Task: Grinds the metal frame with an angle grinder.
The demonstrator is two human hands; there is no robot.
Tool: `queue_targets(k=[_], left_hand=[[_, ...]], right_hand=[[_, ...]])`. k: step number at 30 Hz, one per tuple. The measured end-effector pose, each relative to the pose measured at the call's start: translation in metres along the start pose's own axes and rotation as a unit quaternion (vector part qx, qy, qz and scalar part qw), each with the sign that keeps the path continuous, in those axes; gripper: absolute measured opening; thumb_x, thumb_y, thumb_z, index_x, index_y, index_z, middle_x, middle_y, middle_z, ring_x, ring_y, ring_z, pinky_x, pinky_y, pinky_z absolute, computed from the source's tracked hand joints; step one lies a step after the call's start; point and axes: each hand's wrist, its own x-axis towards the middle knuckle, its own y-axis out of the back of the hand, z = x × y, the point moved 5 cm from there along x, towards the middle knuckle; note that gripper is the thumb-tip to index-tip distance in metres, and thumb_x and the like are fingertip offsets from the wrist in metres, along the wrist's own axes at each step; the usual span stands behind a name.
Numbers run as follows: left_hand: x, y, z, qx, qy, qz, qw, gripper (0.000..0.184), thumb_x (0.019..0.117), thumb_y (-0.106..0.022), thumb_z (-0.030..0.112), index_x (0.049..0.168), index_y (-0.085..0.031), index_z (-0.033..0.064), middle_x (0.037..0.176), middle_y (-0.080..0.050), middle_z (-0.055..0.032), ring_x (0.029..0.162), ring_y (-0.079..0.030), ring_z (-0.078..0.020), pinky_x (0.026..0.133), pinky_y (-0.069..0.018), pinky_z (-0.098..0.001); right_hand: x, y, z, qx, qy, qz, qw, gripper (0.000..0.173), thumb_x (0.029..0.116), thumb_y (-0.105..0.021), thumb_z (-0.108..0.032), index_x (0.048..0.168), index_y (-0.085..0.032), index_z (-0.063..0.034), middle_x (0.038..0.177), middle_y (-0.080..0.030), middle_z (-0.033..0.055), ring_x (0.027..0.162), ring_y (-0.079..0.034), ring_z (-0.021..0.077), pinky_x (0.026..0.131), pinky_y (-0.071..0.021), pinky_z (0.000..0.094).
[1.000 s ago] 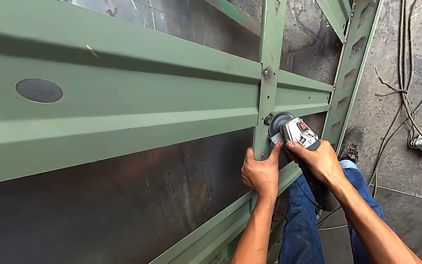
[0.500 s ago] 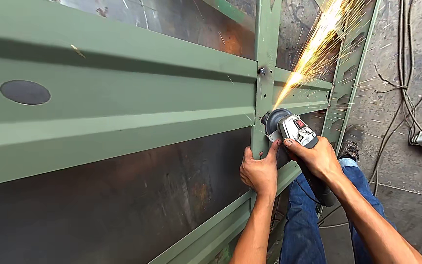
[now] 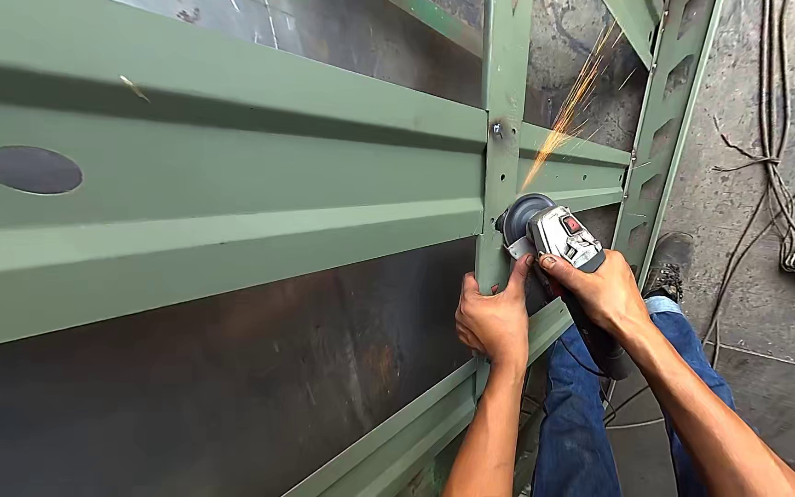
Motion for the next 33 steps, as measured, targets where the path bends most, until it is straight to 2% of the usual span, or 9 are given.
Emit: queue_targets(k=[2,5,10,18,21,33], left_hand=[[0.000,0.000,0.000,0.000,-0.003,-0.003,1.000,0.072,0.0589,-0.074,0.086,0.084,-0.062,0.0190,0.064,-0.056,-0.0014,0.062,-0.058,-0.0242,0.057,-0.0424,-0.0505],[0.000,-0.001,0.002,0.007,-0.004,-0.002,1.000,0.074,0.0565,-0.075,0.086,0.084,-0.062,0.0186,0.065,-0.056,-0.0017,0.063,-0.058,-0.0248,0.058,-0.0423,-0.0509],[0.000,0.000,0.001,0.006,-0.002,0.003,1.000,0.072,0.0588,-0.073,0.087,0.081,-0.060,0.0195,0.062,-0.053,-0.0009,0.060,-0.056,-0.0239,0.056,-0.0412,-0.0493],[0.000,0.000,0.002,0.004,-0.011,0.004,1.000,0.072,0.0596,-0.075,0.085,0.085,-0.063,0.0183,0.064,-0.057,-0.0019,0.063,-0.059,-0.0247,0.057,-0.0426,-0.0507],[0.000,-0.001,0.002,0.007,-0.010,0.005,1.000,0.073,0.0580,-0.075,0.085,0.084,-0.062,0.0182,0.064,-0.056,-0.0012,0.062,-0.058,-0.0243,0.058,-0.0422,-0.0506],[0.000,-0.001,0.002,0.004,-0.012,0.011,1.000,0.071,0.0592,-0.075,0.085,0.083,-0.062,0.0192,0.063,-0.055,-0.0002,0.062,-0.058,-0.0232,0.058,-0.0418,-0.0504]], right_hand=[[-0.003,0.001,0.002,-0.004,0.001,0.000,1.000,0.071,0.0643,-0.059,-0.096,0.070,-0.064,-0.0252,0.056,-0.059,-0.0026,0.046,-0.057,0.0157,0.042,-0.0436,0.0435],[0.002,0.004,0.004,-0.012,-0.016,-0.004,1.000,0.072,0.0633,-0.058,-0.097,0.069,-0.064,-0.0246,0.057,-0.060,-0.0023,0.050,-0.059,0.0166,0.045,-0.0451,0.0458],[0.000,0.003,-0.001,0.012,-0.014,-0.017,1.000,0.071,0.0634,-0.059,-0.096,0.069,-0.064,-0.0252,0.056,-0.059,-0.0026,0.047,-0.057,0.0155,0.043,-0.0433,0.0440],[0.003,0.003,0.001,0.016,-0.015,-0.021,1.000,0.072,0.0638,-0.059,-0.096,0.072,-0.066,-0.0247,0.058,-0.061,-0.0022,0.051,-0.060,0.0160,0.046,-0.0467,0.0458],[0.002,0.005,0.000,0.003,-0.015,-0.021,1.000,0.071,0.0637,-0.058,-0.096,0.070,-0.064,-0.0253,0.057,-0.060,-0.0027,0.049,-0.059,0.0154,0.044,-0.0443,0.0444],[0.003,0.010,-0.005,-0.024,-0.010,-0.025,0.999,0.071,0.0623,-0.059,-0.097,0.071,-0.065,-0.0258,0.058,-0.061,-0.0036,0.052,-0.060,0.0148,0.046,-0.0453,0.0449]])
